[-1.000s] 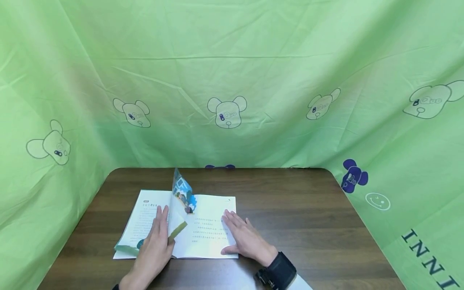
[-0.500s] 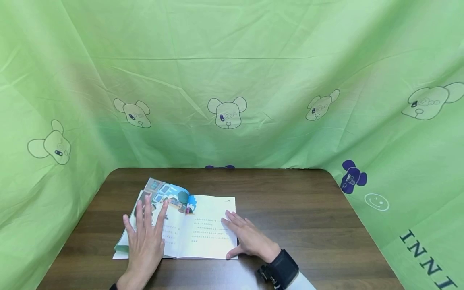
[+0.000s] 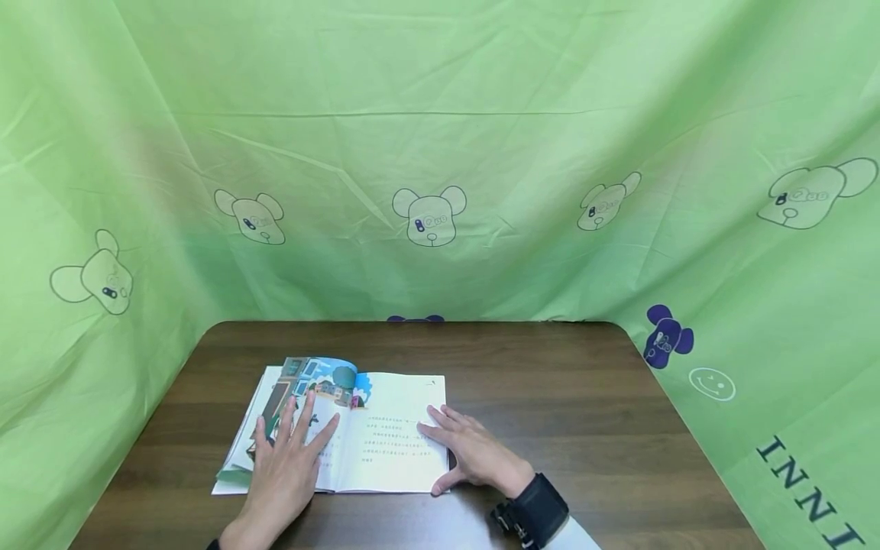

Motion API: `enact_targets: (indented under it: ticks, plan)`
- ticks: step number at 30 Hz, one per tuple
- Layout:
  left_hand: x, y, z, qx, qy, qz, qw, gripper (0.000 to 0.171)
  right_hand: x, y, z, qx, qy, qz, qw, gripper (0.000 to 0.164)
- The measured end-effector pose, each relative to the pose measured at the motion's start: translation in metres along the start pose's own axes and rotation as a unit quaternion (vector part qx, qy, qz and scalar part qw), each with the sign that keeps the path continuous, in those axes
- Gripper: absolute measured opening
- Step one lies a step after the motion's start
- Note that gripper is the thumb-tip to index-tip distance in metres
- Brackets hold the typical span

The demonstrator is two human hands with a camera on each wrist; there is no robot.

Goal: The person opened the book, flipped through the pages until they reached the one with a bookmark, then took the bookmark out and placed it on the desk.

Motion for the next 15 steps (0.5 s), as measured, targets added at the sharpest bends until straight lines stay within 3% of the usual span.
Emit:
enact_targets:
  ticks: [9,15]
  plan:
    - [-0.005,0.005,0.001,0.0,0.017,-0.026,0.9995,0.052,0.0,-0.001,0.001,0.006,0.018,0.035,0.999,0.089]
    - [-0.019,0.008,0.001,0.033,0.066,-0.106,0.9916,0.06,-0.002,-0.005,0.002,-0.001,0.04,0.051,0.998,0.083]
Point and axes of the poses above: each hand's wrist, its own y-axis away from the middle knuckle, its own x-axis out of the back of the hand, z = x × y, the point moved 9 cm from there along -y, towards the middle knuckle, and after that the axes turned 5 degrees about z, right-handed, at the moved point
